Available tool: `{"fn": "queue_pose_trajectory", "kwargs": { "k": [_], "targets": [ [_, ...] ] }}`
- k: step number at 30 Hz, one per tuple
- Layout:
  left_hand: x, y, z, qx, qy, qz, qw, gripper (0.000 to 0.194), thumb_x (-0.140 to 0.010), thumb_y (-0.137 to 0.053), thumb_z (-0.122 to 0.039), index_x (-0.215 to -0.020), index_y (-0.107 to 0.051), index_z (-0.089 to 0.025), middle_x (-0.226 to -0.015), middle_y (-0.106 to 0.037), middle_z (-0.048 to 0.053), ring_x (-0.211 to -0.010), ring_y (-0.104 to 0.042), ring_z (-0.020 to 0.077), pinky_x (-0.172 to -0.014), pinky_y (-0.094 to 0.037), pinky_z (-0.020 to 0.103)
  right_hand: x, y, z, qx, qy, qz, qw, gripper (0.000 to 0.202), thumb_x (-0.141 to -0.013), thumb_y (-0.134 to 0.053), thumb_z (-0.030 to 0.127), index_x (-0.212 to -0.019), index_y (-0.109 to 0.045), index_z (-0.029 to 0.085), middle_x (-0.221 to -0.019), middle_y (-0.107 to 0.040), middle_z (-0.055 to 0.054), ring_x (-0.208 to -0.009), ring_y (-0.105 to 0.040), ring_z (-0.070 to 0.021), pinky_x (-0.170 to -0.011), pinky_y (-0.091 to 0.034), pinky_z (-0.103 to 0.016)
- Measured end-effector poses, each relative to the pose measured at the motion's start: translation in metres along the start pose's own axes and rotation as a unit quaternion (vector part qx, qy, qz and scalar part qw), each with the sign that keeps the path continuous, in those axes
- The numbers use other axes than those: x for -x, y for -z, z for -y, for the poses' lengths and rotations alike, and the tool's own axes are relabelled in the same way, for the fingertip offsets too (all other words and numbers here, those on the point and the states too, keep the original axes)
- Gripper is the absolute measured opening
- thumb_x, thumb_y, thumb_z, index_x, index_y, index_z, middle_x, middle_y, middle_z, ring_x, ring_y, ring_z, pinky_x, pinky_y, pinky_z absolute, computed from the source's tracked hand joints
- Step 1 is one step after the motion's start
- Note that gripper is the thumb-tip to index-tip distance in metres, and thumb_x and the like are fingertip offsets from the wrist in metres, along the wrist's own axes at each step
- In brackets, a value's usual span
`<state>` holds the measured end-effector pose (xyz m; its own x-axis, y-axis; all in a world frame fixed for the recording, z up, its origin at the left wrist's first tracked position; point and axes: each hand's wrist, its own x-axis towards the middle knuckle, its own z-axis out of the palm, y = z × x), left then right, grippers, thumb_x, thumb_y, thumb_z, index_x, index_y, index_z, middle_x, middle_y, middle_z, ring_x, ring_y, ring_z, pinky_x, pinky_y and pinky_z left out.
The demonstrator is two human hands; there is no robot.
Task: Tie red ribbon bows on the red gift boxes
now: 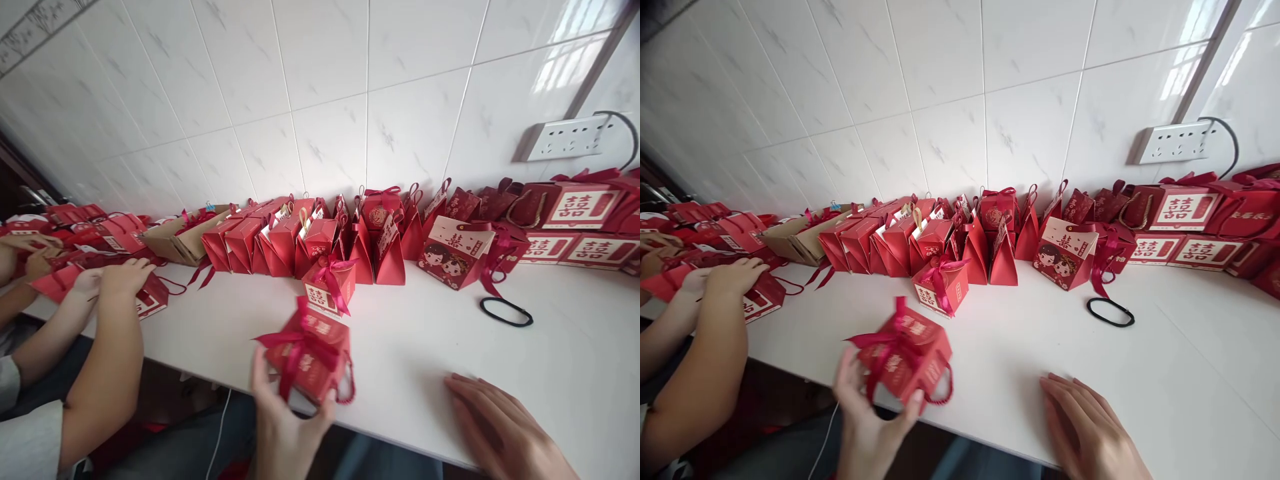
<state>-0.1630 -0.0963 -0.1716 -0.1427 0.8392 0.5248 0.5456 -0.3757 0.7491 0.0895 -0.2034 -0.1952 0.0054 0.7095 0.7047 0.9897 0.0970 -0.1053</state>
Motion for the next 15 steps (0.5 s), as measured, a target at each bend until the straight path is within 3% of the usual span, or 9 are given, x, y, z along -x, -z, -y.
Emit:
{"fn": "queue_pose_trajectory", "kwargs": {
  "k": [2, 4, 6, 8, 9, 11, 13, 15],
  "targets": [
    [0.023, -0.01, -0.002, -0.032, -0.006, 0.088, 0.996, 0.1, -0.069, -0.069, -0.043, -0.146, -0.013, -0.013, -0.14, -0.036, 0.026, -0.126, -0.043, 0.0406, -0.097, -0.044, 0.056, 0.002, 0.0, -0.002, -0.015, -0.014, 0.004, 1.0, 0.028, -0.095, -0.042, 0.035, -0.104, -0.062, 0.017, -0.098, -0.07, -0.007, -0.09, -0.068, -0.0207, -0.079, -0.053, -0.033],
    [0.036, -0.014, -0.008, -0.024, -0.029, 0.137, 0.99, 0.101, -0.069, -0.071, -0.043, -0.146, -0.013, -0.013, -0.142, -0.032, 0.026, -0.13, -0.037, 0.0414, -0.099, -0.041, 0.057, 0.003, 0.001, -0.003, -0.032, -0.034, 0.006, 0.999, 0.026, -0.094, -0.044, 0.033, -0.105, -0.062, 0.017, -0.099, -0.069, -0.008, -0.09, -0.067, -0.0215, -0.078, -0.053, -0.034],
    [0.037, -0.012, -0.021, 0.074, -0.042, 0.137, 0.987, 0.097, -0.07, -0.07, -0.046, -0.145, -0.017, -0.016, -0.146, -0.028, 0.024, -0.135, -0.031, 0.0398, -0.105, -0.034, 0.056, 0.005, 0.006, 0.0, -0.057, -0.072, 0.002, 0.996, 0.023, -0.093, -0.046, 0.03, -0.105, -0.061, 0.017, -0.099, -0.068, -0.009, -0.091, -0.066, -0.0222, -0.076, -0.054, -0.034],
    [0.03, -0.004, -0.041, 0.277, -0.011, 0.098, 0.956, 0.079, -0.074, -0.063, -0.052, -0.139, -0.031, -0.021, -0.144, -0.034, 0.018, -0.135, -0.032, 0.0356, -0.107, -0.032, 0.051, 0.007, 0.013, 0.014, -0.112, -0.128, -0.029, 0.985, 0.019, -0.092, -0.047, 0.024, -0.105, -0.061, 0.019, -0.1, -0.066, -0.009, -0.093, -0.065, -0.0223, -0.076, -0.053, -0.033],
    [0.024, 0.001, -0.054, 0.401, 0.035, 0.06, 0.913, 0.066, -0.076, -0.058, -0.057, -0.131, -0.042, -0.023, -0.136, -0.045, 0.015, -0.131, -0.039, 0.0331, -0.103, -0.038, 0.047, 0.008, 0.017, 0.026, -0.157, -0.153, -0.055, 0.974, 0.018, -0.092, -0.047, 0.019, -0.104, -0.06, 0.019, -0.101, -0.065, -0.009, -0.095, -0.064, -0.0223, -0.078, -0.053, -0.033],
    [0.011, 0.01, -0.081, 0.603, 0.184, 0.016, 0.776, 0.042, -0.081, -0.05, -0.053, -0.109, -0.056, -0.021, -0.112, -0.059, 0.012, -0.111, -0.056, 0.0271, -0.088, -0.049, 0.038, 0.007, 0.023, 0.058, -0.278, -0.172, -0.118, 0.938, 0.018, -0.091, -0.045, 0.014, -0.102, -0.059, 0.02, -0.101, -0.063, -0.009, -0.098, -0.062, -0.0225, -0.082, -0.051, -0.034],
    [-0.001, 0.016, -0.107, 0.72, 0.325, 0.017, 0.613, 0.031, -0.088, -0.039, -0.042, -0.091, -0.057, -0.017, -0.088, -0.059, 0.008, -0.085, -0.062, 0.0164, -0.074, -0.052, 0.026, 0.0, 0.028, 0.095, -0.401, -0.174, -0.088, 0.895, 0.022, -0.094, -0.043, 0.022, -0.113, -0.055, 0.022, -0.11, -0.06, -0.011, -0.101, -0.061, -0.0238, -0.082, -0.052, -0.035],
    [-0.007, 0.017, -0.127, 0.767, 0.425, 0.068, 0.476, 0.038, -0.094, -0.024, -0.034, -0.086, -0.055, -0.014, -0.077, -0.053, 0.005, -0.069, -0.059, 0.0095, -0.064, -0.05, 0.018, -0.014, 0.03, 0.125, -0.484, -0.187, -0.016, 0.855, 0.048, -0.095, -0.04, 0.043, -0.139, -0.035, 0.022, -0.128, -0.05, -0.015, -0.116, -0.054, -0.028, -0.085, -0.053, -0.037]
  ]
}}
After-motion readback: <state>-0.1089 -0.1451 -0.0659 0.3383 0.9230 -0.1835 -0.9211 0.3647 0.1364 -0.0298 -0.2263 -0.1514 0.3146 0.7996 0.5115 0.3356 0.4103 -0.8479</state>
